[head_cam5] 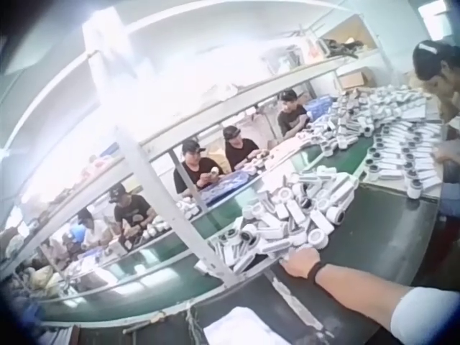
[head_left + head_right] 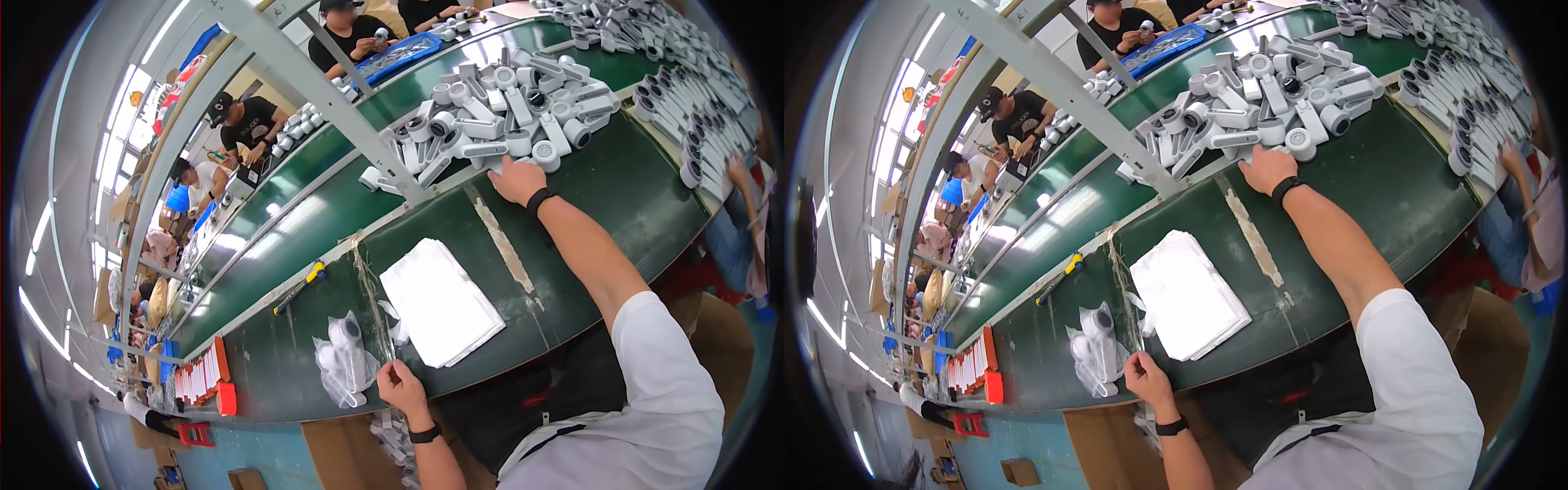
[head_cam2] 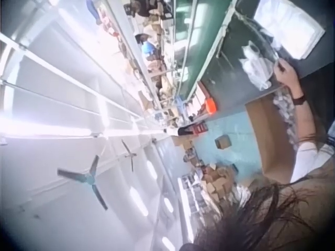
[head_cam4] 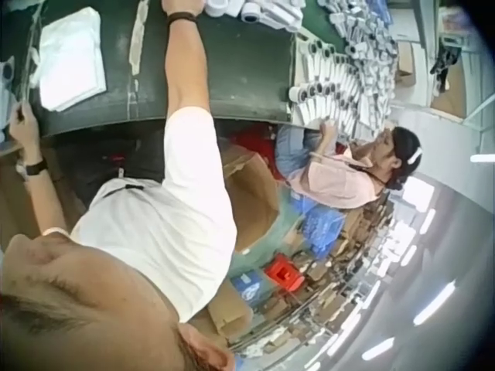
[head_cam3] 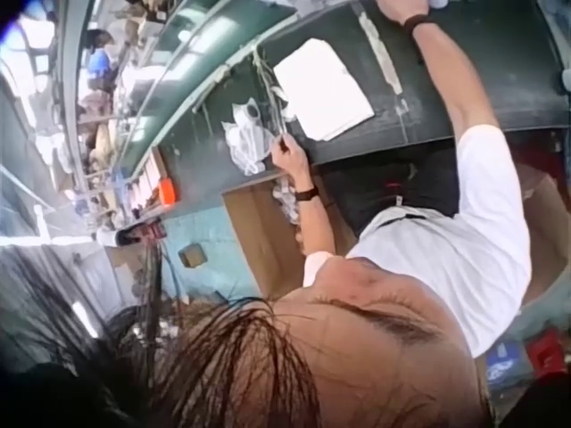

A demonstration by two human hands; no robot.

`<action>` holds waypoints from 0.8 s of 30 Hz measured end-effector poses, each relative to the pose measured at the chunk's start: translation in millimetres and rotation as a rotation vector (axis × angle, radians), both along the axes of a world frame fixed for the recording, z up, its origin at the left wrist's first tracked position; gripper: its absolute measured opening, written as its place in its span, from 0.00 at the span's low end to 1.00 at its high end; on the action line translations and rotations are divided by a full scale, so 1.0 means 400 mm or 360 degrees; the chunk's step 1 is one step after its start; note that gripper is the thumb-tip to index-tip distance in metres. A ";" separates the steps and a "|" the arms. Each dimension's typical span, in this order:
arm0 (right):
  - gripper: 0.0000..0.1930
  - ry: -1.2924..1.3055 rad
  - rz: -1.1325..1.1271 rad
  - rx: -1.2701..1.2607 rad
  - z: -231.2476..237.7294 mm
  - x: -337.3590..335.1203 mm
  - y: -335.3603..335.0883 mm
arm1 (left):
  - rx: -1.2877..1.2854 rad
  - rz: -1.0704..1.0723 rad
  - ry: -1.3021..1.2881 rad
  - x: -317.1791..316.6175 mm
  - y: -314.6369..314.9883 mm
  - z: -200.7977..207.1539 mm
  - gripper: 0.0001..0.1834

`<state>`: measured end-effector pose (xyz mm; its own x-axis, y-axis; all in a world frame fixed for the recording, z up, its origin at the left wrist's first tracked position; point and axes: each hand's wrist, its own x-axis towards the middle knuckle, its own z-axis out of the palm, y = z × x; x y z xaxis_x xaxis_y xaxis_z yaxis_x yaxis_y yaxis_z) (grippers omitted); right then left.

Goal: The person picks up a white fan, slides it into a plastic bag, and places it on the workbench. After repeating this process, they gather the bagged fans and drop them into a cardboard box.

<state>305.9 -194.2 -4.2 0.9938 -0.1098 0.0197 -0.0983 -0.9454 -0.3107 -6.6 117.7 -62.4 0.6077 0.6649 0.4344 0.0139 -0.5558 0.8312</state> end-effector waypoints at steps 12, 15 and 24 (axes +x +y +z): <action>0.21 0.0427 -0.0112 0.1071 0.113 -0.313 -0.109 | 0.0110 -0.0364 -0.0046 0.036 -0.085 0.119 0.08; 0.24 0.0281 -0.0053 0.2164 0.094 -0.412 -0.143 | 0.0970 -0.0767 0.0185 0.070 -0.144 0.171 0.11; 0.30 0.0356 0.0395 0.3078 0.044 -0.666 -0.139 | 0.1106 -0.0695 0.0449 0.102 -0.143 0.151 0.05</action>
